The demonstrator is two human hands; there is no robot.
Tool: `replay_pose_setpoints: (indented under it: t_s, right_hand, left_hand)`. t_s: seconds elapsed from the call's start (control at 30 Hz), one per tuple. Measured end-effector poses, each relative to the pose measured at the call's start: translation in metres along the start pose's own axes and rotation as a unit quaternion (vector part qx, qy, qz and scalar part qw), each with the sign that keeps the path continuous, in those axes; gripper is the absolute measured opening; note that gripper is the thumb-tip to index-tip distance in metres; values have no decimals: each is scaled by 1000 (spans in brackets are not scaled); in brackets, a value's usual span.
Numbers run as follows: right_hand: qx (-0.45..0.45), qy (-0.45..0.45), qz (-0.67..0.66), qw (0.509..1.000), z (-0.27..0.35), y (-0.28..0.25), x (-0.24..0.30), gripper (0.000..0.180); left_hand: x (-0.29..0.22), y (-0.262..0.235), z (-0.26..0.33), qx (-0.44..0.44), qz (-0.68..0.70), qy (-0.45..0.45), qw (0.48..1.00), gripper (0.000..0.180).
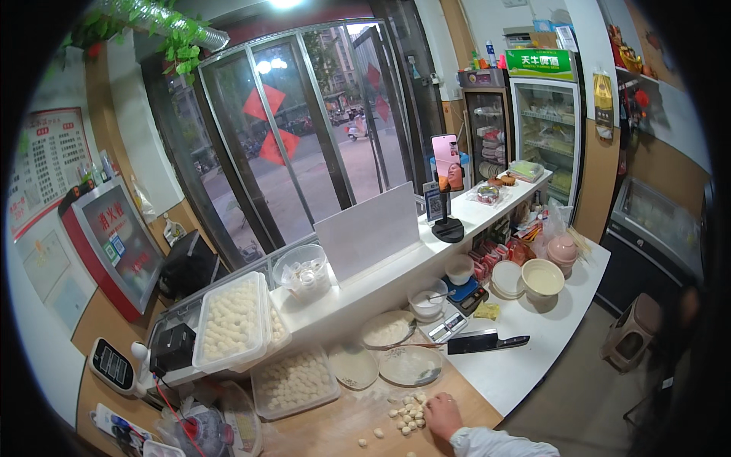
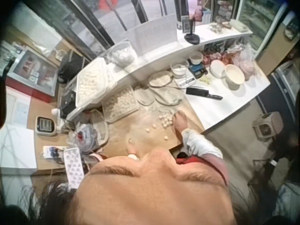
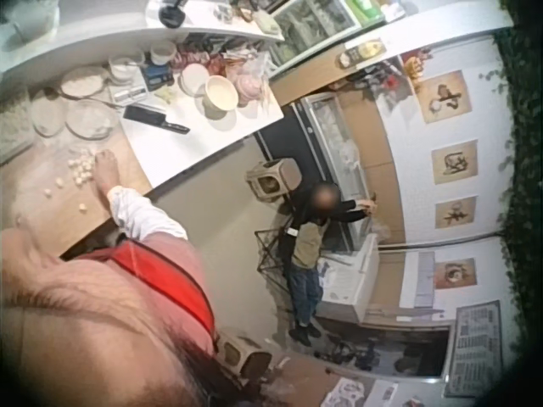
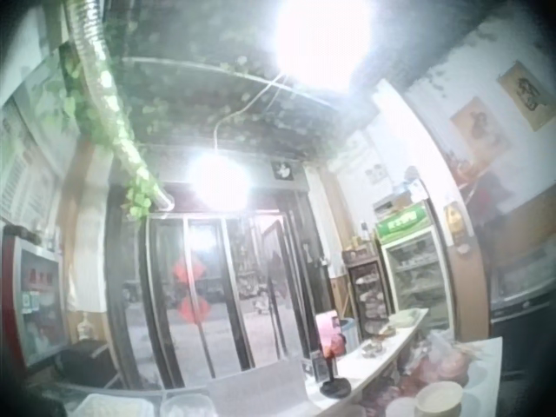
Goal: The person rolls dough into small balls, flattens them, and fills them with a white paste to form dumplings. They place the finished dumplings into a tray on the counter.
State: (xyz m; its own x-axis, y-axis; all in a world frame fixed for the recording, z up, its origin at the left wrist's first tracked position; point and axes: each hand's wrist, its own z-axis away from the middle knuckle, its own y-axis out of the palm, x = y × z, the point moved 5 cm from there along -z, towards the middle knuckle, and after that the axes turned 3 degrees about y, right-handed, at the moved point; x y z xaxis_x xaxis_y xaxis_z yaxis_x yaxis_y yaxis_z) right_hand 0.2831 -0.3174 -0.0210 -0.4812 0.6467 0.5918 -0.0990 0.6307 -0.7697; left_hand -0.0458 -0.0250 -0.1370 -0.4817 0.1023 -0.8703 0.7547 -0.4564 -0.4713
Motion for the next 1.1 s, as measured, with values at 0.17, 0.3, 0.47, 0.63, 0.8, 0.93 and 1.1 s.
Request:
replay_pose_setpoints:
  t_s: [0.17,0.3,0.47,0.63,0.8,0.93,1.1]
  right_hand:
    - [9,-61,-2,998,-30,25,41,30]
    - [89,-181,84,976,-10,33,63,42]
    - [181,-224,145,946,5,17,45,52]
    - [161,-175,115,964,-31,32,66,55]
    - [226,-278,88,930,2,60,107,60]
    - [216,-269,108,932,16,33,79,61]
    - [148,-159,187,958,-31,33,66,63]
  left_hand:
    - [-13,-21,-7,-59,-67,38,995,39]
    - [-31,-38,5,-194,-165,122,959,13]
    - [-37,-47,14,-177,-154,125,964,12]
    - [-46,-48,12,-187,-118,123,967,17]
    - [-64,-52,19,-211,-144,112,960,24]
    - [-80,-39,44,-222,-198,110,948,42]
    - [-113,73,57,-8,-342,283,896,65]
